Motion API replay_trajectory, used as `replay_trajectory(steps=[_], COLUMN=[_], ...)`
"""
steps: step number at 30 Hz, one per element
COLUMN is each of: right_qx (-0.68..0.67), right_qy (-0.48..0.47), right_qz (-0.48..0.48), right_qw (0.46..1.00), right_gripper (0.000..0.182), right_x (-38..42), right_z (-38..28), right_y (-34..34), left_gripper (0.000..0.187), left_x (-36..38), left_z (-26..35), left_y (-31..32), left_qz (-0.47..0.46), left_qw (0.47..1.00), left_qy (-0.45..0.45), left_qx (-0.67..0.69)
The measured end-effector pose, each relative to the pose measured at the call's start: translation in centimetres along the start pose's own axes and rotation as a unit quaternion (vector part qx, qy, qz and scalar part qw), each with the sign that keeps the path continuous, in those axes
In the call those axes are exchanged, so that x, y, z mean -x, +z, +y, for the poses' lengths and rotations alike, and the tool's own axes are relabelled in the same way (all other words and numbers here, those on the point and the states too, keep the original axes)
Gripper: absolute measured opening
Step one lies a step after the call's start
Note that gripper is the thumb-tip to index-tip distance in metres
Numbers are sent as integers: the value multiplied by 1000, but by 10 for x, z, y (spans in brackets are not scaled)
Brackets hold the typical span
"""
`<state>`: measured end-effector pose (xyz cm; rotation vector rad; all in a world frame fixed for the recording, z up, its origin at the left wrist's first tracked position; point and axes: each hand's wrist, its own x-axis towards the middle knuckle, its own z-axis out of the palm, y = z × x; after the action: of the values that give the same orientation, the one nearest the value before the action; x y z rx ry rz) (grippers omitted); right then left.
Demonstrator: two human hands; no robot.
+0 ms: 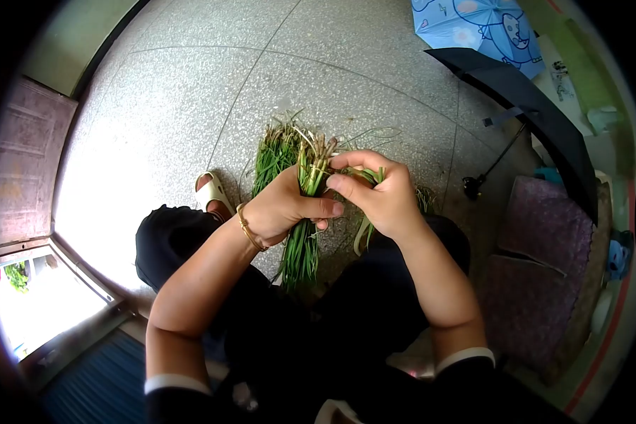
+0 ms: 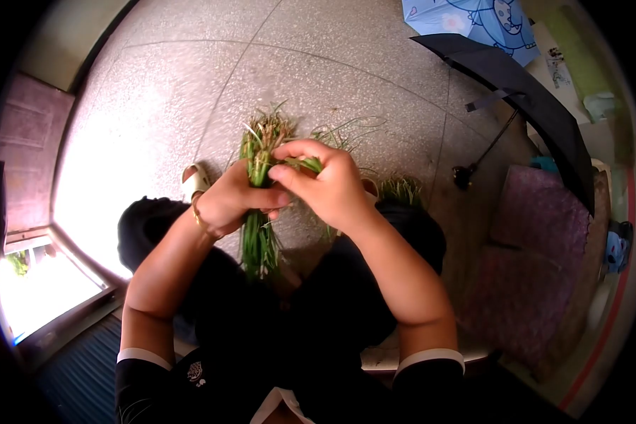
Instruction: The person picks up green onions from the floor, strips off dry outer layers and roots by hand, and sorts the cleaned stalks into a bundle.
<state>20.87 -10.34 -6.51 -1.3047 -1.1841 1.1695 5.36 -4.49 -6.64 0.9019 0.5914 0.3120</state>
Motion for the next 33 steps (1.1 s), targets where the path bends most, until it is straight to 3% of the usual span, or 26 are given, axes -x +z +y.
replay_trajectory(steps=[4, 6, 11, 14, 16, 17, 18, 20, 22, 23, 26, 27, 29, 30, 32, 33], right_qx=[90, 120, 78, 19, 93, 180, 181, 279, 190, 148, -90, -90, 94, 88, 138, 266], right_qy=[-71, -140, -44, -64, -107, -58, -57, 49, 13, 44, 140, 140, 8, 44, 25, -8], right_qz=[25, 57, 163, 257, 283, 253, 254, 154, 28, -32, -84, -83, 22, 78, 164, 197], right_qw=[993, 981, 982, 964, 949, 949, 948, 947, 981, 988, 983, 983, 995, 992, 976, 944], right_gripper=[12, 9, 13, 13, 15, 17, 17, 18, 21, 20, 13, 13, 13, 13, 14, 18], right_x=[-2, -4, -7, -14, -21, -18, -14, -10, -7, -4, -3, -4, -8, -9, -14, -16], right_z=[7, 6, -6, -4, -5, -10, -13, -15, -7, -3, 3, 1, -5, -7, -4, -4], right_y=[5, 4, -16, -43, -53, -56, -54, -41, -24, -17, -1, -2, -7, -14, -34, -44], left_gripper=[25, 35, 46, 51, 52, 52, 52, 52, 53, 53, 52, 52, 51, 51, 50, 50], left_x=[-2, -3, -1, -1, 0, 0, 0, 1, 2, 2, 3, 2, 2, 3, 4, 4], left_z=[-7, -13, -9, -12, -11, -11, -11, -9, -9, -8, -8, -10, -10, -9, -8, -9], left_y=[-4, -11, -13, -17, -18, -18, -18, -17, -16, -15, -15, -17, -17, -17, -17, -18], left_qz=[-7, -42, -57, -70, -72, -72, -64, -56, -48, -48, -34, -42, -48, -50, -49, -46], left_qw=[1000, 997, 990, 986, 987, 987, 989, 991, 992, 992, 996, 995, 994, 992, 990, 990], left_qy=[5, -1, 3, 3, 4, 3, 8, 12, 30, 29, 5, 4, 5, 10, 17, 16], left_qx=[14, 57, 129, 148, 140, 141, 133, 125, 111, 111, 86, 91, 97, 114, 133, 133])
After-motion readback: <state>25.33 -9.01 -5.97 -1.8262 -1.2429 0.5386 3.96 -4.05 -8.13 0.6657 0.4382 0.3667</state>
